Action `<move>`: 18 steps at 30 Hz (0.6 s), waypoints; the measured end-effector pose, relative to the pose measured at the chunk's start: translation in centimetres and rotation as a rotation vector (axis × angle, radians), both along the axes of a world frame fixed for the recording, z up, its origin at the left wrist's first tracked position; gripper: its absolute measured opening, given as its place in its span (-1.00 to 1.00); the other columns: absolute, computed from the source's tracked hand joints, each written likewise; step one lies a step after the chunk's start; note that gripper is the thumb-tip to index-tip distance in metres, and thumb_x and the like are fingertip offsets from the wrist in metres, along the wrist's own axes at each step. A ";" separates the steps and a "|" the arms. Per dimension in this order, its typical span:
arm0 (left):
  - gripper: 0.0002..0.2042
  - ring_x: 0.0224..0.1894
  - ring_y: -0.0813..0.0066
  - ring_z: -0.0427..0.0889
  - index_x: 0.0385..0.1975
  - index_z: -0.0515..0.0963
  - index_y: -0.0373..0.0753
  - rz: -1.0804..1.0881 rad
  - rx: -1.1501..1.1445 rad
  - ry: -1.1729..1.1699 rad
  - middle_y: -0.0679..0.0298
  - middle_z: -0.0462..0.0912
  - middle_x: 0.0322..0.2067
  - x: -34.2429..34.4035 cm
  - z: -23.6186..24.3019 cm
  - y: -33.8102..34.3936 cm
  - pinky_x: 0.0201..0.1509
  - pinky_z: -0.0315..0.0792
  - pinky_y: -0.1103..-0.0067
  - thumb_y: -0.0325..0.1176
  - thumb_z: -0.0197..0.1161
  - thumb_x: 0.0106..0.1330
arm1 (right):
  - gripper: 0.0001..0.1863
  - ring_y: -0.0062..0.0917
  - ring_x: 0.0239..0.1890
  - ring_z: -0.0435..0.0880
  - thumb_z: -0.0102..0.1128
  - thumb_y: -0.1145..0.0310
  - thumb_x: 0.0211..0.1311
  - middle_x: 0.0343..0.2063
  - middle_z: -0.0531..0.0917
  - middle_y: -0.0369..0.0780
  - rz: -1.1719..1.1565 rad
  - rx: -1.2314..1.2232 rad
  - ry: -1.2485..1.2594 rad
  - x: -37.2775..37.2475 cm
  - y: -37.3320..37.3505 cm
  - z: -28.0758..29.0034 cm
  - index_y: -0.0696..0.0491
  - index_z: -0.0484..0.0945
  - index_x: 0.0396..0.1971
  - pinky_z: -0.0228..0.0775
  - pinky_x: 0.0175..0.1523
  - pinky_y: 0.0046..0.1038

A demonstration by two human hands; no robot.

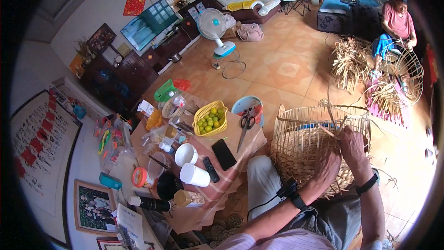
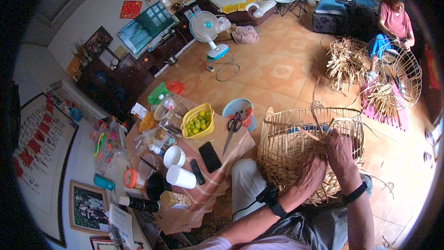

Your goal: Weaving a large wooden or bamboo basket structure using long thin strips.

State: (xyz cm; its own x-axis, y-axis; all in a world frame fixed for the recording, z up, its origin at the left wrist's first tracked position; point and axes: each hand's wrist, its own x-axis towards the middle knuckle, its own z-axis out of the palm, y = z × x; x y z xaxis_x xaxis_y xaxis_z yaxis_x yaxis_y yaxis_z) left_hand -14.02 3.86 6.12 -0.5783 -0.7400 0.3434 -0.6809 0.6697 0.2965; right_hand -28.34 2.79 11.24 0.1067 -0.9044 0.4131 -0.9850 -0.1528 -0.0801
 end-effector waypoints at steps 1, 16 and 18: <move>-0.92 -0.25 0.16 0.63 -0.35 0.64 -0.28 0.031 -0.009 -0.085 0.09 0.61 -0.40 -0.1 -0.3 0.1 -0.15 0.49 0.24 -0.45 0.21 0.28 | -0.87 -0.08 -0.26 0.70 0.25 0.45 0.18 -0.36 0.60 -0.02 -0.002 -0.003 0.000 0.1 0.0 0.1 0.12 0.59 -0.27 0.50 -0.27 -0.12; -0.91 -0.29 -0.07 0.57 -0.35 0.51 -0.31 -0.069 0.065 0.322 -0.05 0.53 -0.40 0.6 0.9 -0.9 -0.16 0.45 0.16 -0.46 0.25 0.35 | -0.62 -0.54 -0.24 0.67 0.42 0.65 0.16 -0.28 0.72 -0.28 -0.040 -0.085 -1.243 -0.2 2.3 -3.0 0.14 0.59 -0.01 0.53 -0.18 -0.46; -0.88 -0.30 -0.05 0.56 -0.37 0.50 -0.30 -0.070 0.042 0.312 -0.02 0.52 -0.42 0.5 0.9 -1.0 -0.17 0.44 0.17 -0.43 0.26 0.38 | -0.64 -0.61 -0.31 0.64 0.51 0.58 0.16 -0.30 0.68 -0.36 0.028 -0.024 -1.442 -2.4 2.6 -5.3 0.13 0.58 -0.07 0.50 -0.28 -0.55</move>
